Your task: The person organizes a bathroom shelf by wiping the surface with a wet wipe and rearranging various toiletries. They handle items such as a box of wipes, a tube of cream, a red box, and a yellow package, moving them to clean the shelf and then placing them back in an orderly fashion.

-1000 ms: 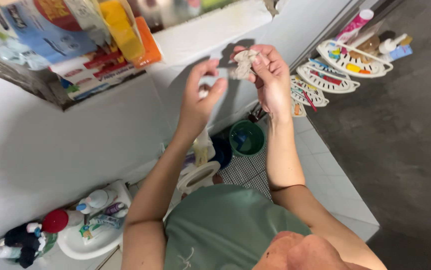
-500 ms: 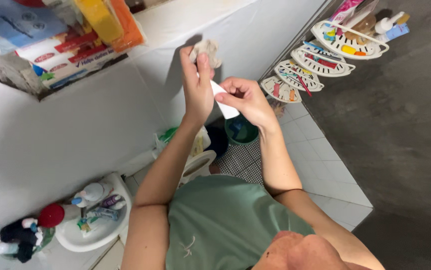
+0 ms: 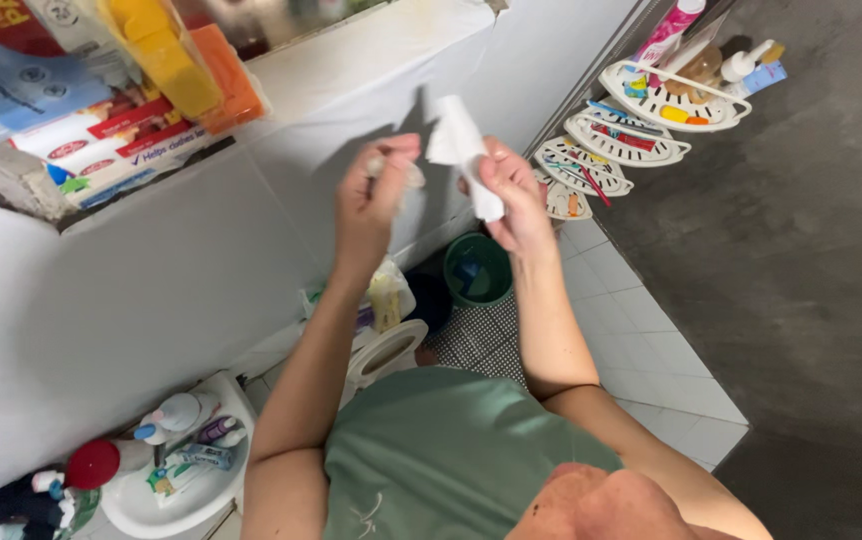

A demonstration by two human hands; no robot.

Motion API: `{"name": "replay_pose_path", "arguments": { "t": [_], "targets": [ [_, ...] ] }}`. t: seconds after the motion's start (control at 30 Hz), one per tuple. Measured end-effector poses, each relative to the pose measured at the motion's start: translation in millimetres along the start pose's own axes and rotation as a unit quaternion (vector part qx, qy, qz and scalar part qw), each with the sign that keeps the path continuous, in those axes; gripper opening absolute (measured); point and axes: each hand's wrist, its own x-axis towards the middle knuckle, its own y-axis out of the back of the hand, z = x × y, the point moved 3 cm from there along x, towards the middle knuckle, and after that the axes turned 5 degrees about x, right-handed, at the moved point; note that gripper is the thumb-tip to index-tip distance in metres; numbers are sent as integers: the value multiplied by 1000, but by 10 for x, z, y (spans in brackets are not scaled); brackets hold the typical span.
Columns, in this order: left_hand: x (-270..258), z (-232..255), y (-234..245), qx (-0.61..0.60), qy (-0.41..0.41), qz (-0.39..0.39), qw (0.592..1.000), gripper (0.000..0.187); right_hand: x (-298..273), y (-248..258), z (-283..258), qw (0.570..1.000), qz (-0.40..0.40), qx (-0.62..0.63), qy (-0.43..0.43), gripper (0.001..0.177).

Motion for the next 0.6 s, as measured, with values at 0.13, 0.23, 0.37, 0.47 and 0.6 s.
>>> {"name": "replay_pose_path", "arguments": {
  "t": [0.13,0.23,0.37,0.47,0.6],
  "targets": [
    [15,-120,-154,-75,-18,-4,997,36,24,-134,115,982,23,-177,60,26],
    [18,-168,-80,-62,13,26,998,39,95,-197,118,995,-3,-103,14,41],
    [-32,-88,-83,-10,-18,32,999,37,127,-110,104,986,-20,35,-161,50],
    [-55,-6,-77,34,-23,29,999,36,168,4,194,992,-24,15,-126,41],
    [-11,59,10,18,-25,60,998,36,197,174,249,995,-32,-64,-64,23]
  ]
}}
